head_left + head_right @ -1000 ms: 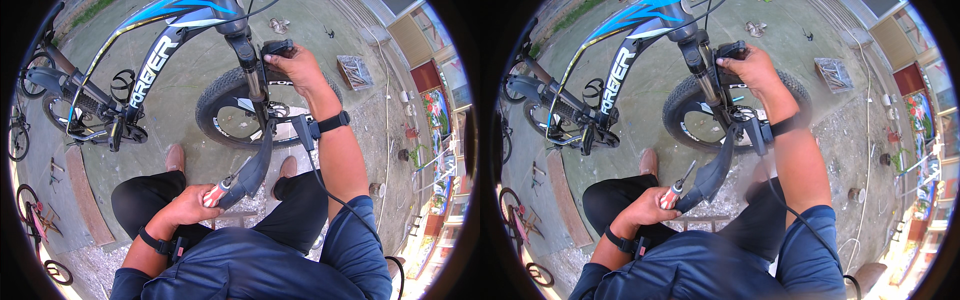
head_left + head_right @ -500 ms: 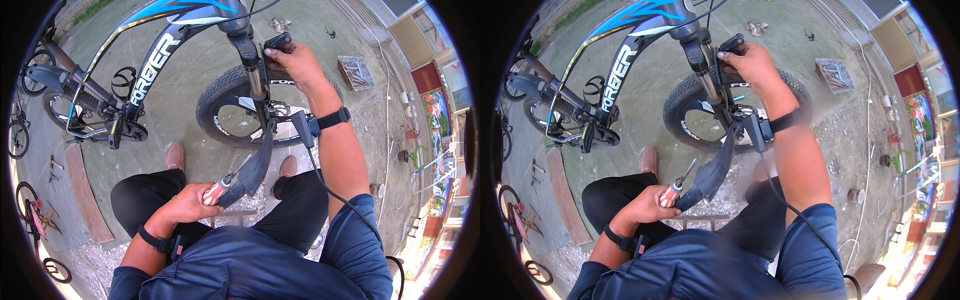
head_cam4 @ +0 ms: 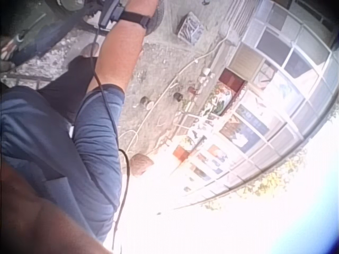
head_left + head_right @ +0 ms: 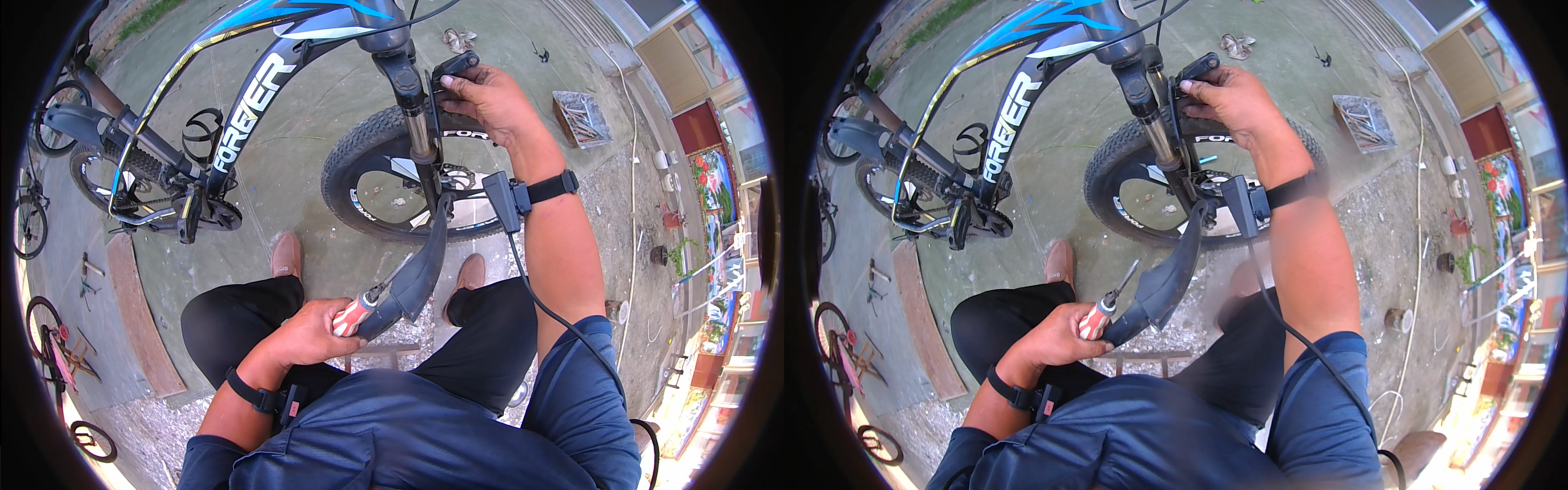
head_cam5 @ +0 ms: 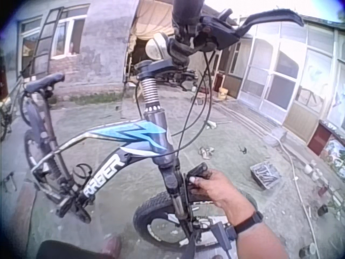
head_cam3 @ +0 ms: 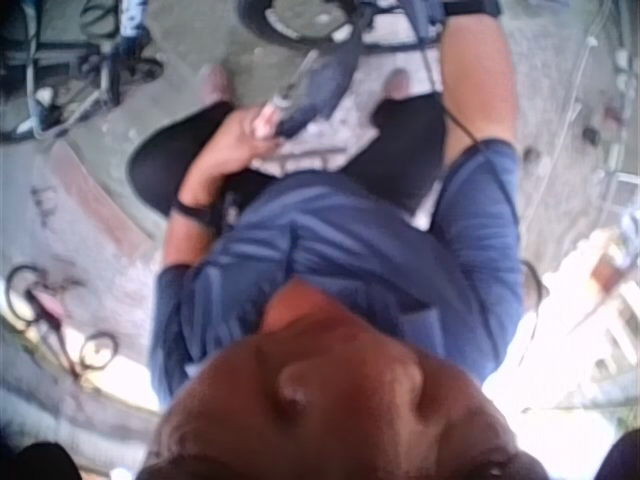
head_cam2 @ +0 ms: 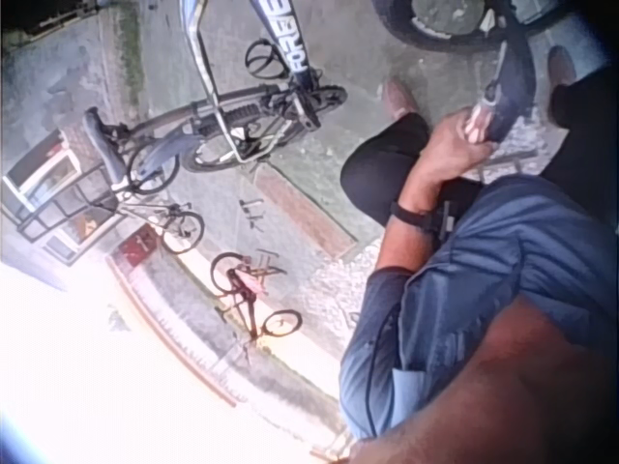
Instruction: The person retrieves a small part from a bucket and uses a screwdriver to attach a plastic fender to the front fork of a bicycle while sitting in an outdoor area. They align the fender with the fork and begin securing it with screws.
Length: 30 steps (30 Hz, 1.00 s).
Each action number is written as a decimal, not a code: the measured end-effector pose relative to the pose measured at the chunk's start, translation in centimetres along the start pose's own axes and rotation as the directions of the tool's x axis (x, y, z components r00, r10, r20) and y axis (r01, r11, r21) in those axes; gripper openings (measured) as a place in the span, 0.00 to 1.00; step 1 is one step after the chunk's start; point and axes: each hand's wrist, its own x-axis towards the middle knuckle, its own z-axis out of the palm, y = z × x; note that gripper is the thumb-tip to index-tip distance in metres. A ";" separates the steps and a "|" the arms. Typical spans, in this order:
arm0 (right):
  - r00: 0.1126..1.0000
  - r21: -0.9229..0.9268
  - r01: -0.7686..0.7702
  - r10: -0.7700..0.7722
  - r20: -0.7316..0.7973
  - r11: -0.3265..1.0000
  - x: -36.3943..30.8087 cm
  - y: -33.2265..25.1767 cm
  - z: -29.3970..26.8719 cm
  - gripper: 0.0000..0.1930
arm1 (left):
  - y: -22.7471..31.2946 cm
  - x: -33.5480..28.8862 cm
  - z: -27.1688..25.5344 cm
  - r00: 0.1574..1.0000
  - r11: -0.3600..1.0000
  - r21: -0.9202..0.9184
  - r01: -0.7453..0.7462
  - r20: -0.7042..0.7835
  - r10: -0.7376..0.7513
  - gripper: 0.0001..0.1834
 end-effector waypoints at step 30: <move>0.994 0.005 0.104 -0.104 -0.034 0.995 -0.7 0.4 0.5 0.14 | 0.6 0.1 0.0 1.000 1.000 0.013 0.008 -0.005 -0.008 0.17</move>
